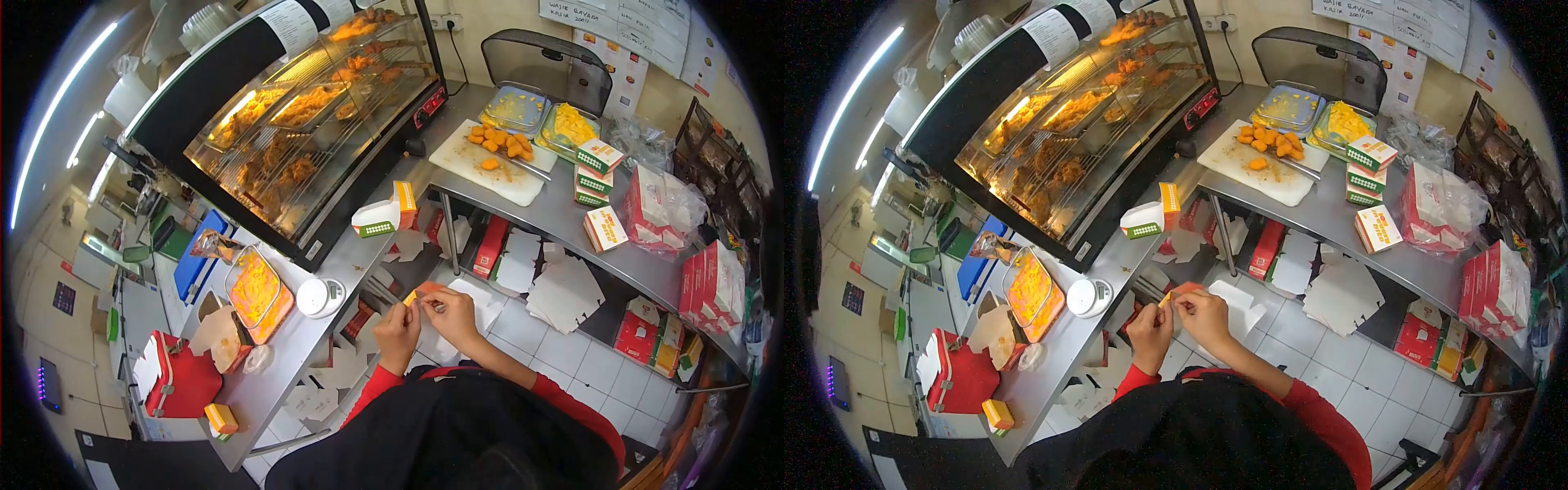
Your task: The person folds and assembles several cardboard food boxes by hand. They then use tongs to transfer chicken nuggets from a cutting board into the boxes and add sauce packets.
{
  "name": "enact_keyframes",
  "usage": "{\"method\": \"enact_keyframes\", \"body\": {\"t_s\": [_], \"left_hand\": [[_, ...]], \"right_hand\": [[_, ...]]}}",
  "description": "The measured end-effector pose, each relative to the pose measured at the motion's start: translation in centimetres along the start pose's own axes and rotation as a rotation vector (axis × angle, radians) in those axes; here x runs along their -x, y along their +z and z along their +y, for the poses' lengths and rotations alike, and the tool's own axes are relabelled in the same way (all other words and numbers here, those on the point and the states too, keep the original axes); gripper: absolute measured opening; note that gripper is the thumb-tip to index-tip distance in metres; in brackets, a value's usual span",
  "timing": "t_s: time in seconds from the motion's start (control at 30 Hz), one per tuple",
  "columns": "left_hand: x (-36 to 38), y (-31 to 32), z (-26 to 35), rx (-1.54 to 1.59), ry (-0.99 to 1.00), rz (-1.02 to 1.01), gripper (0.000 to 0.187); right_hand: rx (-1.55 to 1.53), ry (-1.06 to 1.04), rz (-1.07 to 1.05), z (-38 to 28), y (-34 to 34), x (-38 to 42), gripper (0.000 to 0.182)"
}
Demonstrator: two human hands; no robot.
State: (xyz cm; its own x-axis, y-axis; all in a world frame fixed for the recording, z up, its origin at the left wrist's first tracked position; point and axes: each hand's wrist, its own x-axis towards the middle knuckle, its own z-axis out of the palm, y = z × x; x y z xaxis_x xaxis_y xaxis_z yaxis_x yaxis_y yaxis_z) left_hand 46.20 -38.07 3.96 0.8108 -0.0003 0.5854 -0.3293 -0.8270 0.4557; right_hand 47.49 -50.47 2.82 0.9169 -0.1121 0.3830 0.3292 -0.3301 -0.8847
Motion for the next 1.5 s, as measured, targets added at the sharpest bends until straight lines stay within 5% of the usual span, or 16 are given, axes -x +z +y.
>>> {"method": "enact_keyframes", "body": {"t_s": [0.17, 0.27, 0.5, 0.73, 0.83, 0.93, 0.97, 1.07, 1.13, 1.2, 1.23, 1.37, 1.5], "left_hand": [[-0.2, 1.2, 0.5, 0.245, 0.062, 0.021, 0.013], [-0.6, 0.9, 1.9, 0.663, -0.395, -0.092, 0.016], [-1.2, 1.2, 0.7, 1.194, -0.583, -0.216, 0.015], [-1.9, 0.6, 2.4, 1.173, -0.505, -0.105, 0.013], [-2.3, 0.1, 2.6, 1.241, -0.671, -0.046, 0.014], [-2.4, -2.7, 1.6, 0.356, -0.289, -0.300, 0.016], [-1.0, -3.0, 0.1, 0.092, 0.110, -0.193, 0.019], [-4.6, -4.2, 1.7, 0.195, 0.345, 0.011, 0.027], [-7.9, -4.9, 3.4, 0.114, 0.424, -0.165, 0.038], [-7.7, -1.9, 0.3, 0.358, 0.423, -0.441, 0.043], [-6.9, -0.6, -0.7, 0.536, 0.250, -0.616, 0.056], [-2.1, 3.1, 0.0, 0.627, 0.028, -0.447, 0.055], [1.3, 5.2, 2.8, 0.919, -0.116, -0.302, 0.054]], "right_hand": [[-0.096, 0.099, 0.059, 0.7, 0.1, 0.2, 0.007], [-0.219, 0.199, 0.033, 0.8, -0.2, 0.2, 0.008], [-0.418, 0.329, -0.053, -0.3, -1.5, -0.5, 0.006], [0.254, -0.262, 0.163, -4.1, -2.6, -1.2, 0.011], [0.372, -0.449, 0.218, -3.2, -1.9, -1.2, 0.016], [0.490, -0.456, 0.236, -3.0, -2.5, -1.4, 0.017], [0.512, -0.468, 0.258, -2.1, -2.7, -1.6, 0.018], [0.536, -0.557, 0.217, -1.2, -3.8, -1.8, 0.016], [0.407, -0.504, 0.180, -0.2, -3.3, -1.6, 0.016], [0.276, -0.374, 0.214, -0.3, -2.6, -1.5, 0.018], [0.240, -0.297, 0.153, 0.4, -2.5, -1.2, 0.019], [-0.129, -0.094, 0.261, -0.9, -2.1, -1.2, 0.019], [-0.117, 0.074, 0.271, -0.5, -2.7, -1.4, 0.014]]}}
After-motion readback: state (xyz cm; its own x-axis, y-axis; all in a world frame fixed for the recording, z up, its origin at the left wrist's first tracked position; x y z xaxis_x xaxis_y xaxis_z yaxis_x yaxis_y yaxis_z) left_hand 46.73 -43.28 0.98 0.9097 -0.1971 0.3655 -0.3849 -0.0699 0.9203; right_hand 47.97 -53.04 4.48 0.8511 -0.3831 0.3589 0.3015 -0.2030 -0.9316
